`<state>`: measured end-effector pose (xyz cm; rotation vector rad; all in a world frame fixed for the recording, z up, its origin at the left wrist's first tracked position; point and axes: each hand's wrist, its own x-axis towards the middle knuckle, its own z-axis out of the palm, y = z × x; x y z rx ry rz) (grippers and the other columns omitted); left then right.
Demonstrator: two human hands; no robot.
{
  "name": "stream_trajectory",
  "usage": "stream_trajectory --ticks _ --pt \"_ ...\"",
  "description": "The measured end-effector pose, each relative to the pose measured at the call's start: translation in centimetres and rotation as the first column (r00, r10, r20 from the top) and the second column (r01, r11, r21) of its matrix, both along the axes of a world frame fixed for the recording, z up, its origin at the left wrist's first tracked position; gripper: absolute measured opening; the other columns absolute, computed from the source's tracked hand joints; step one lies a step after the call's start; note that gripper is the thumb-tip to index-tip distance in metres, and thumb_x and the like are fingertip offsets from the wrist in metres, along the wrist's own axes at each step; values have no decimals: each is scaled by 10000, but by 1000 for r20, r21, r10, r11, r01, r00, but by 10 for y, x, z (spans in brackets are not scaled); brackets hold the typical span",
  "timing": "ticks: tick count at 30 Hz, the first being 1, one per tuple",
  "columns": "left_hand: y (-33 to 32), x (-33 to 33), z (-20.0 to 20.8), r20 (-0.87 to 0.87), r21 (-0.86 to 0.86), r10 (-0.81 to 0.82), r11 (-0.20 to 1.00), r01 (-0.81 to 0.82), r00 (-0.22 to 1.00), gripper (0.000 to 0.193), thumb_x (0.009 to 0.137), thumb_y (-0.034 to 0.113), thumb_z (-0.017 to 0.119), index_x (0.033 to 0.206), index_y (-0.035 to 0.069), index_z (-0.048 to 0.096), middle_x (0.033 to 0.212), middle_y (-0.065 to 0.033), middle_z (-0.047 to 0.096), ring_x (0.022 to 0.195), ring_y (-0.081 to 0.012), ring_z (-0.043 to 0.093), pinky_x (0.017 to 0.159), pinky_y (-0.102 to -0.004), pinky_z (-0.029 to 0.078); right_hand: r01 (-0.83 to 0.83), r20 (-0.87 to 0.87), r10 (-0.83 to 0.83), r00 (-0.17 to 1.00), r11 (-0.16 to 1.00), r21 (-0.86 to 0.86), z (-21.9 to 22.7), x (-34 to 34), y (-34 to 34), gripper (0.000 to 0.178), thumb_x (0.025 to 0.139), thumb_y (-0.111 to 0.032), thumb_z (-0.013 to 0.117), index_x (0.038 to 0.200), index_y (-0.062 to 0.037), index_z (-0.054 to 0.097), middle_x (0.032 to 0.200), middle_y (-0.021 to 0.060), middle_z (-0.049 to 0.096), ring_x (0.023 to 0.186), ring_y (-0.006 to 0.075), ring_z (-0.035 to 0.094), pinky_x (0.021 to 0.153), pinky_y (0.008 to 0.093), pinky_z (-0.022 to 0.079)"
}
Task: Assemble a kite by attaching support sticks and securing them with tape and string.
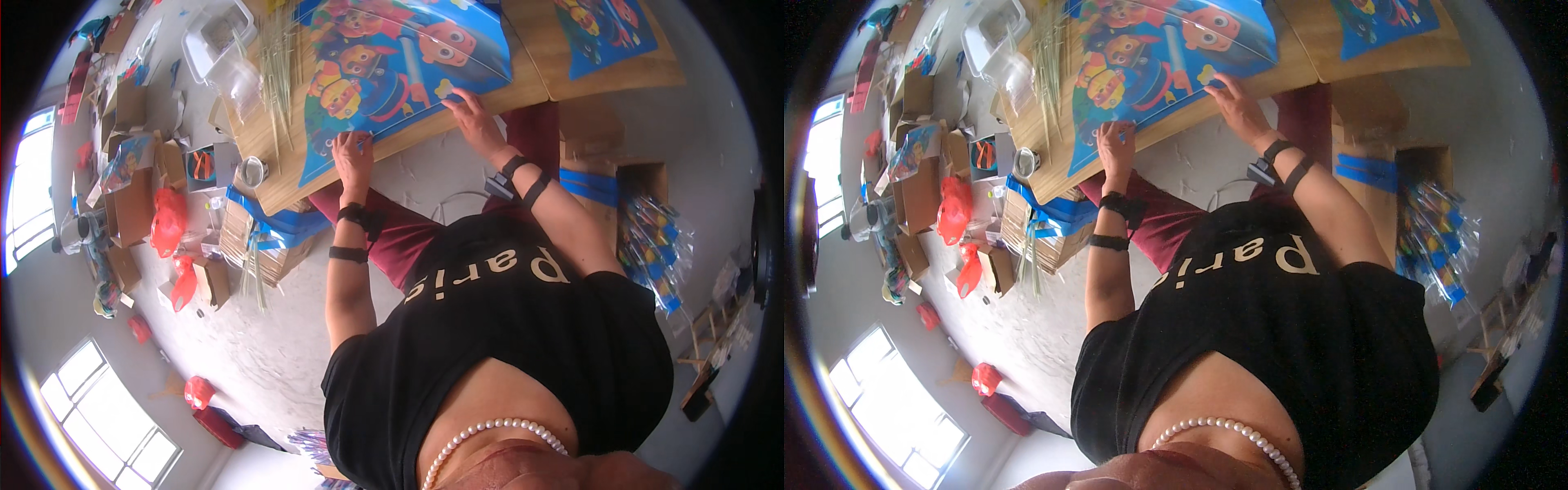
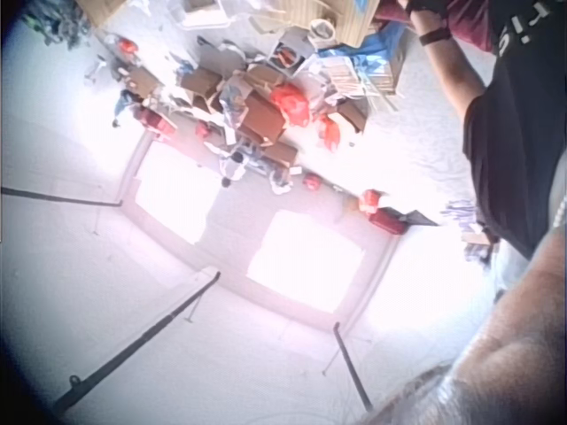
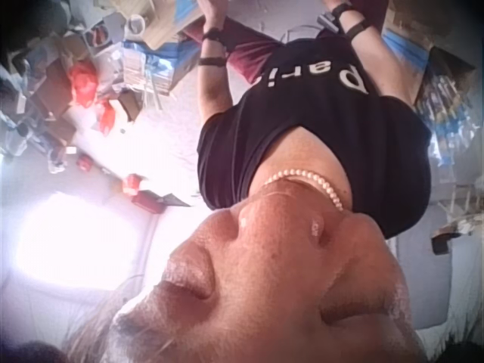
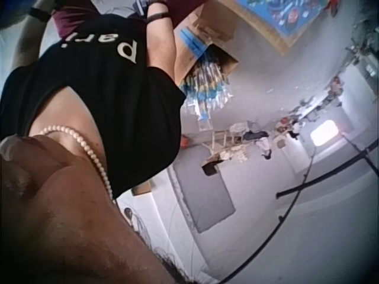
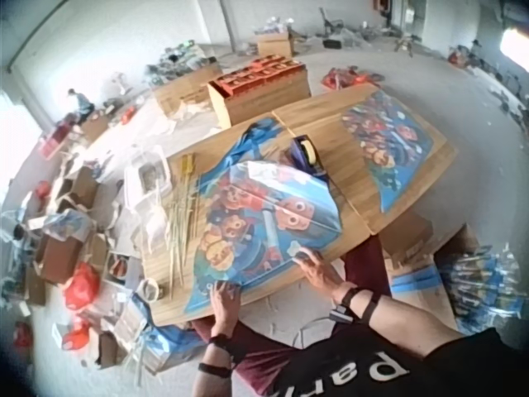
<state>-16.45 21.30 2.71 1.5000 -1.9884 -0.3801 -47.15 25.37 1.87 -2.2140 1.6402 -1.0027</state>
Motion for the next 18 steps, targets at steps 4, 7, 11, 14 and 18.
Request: stream_trajectory --ticks 4,7,11,14,18 --pt "6 4 1 -10 4 36 999 -36 999 154 799 90 744 946 90 699 987 -102 637 997 -327 574 910 -446 434 6 25 -7 1000 1000 17 -1 3 1 390 909 3 586 1287 -92 598 1368 148 486 1240 372 529 1019 456 474" --pt "18 8 3 40 8 81 997 -82 996 246 814 100 733 1055 107 682 1110 -116 615 1090 -330 548 951 -456 412 22 -1 -22 1000 1000 20 -1 1 1 407 905 15 587 1295 -101 596 1365 139 487 1226 360 541 1002 459 482" --pt "42 31 5 60 -39 273 962 -271 960 372 880 153 670 1243 83 624 1291 -153 575 1231 -353 498 1060 -484 351 17 39 -20 999 997 72 0 2 3 396 928 3 576 1307 -108 591 1377 143 484 1237 365 530 1010 454 473" --pt "56 54 -3 109 -86 543 840 -536 833 448 947 191 582 1372 53 548 1460 -186 498 1379 -361 420 1140 -493 284 18 19 -19 1000 999 38 1 2 1 371 947 -9 563 1303 -107 591 1388 150 479 1257 374 512 1017 453 469" --pt "70 75 -9 205 -88 476 879 -468 855 477 983 208 540 1432 48 508 1547 -181 427 1478 -320 331 1186 -491 222 -6 33 5 999 1000 31 5 3 1 356 959 -25 556 1305 -105 586 1393 162 475 1284 384 487 1035 456 454"
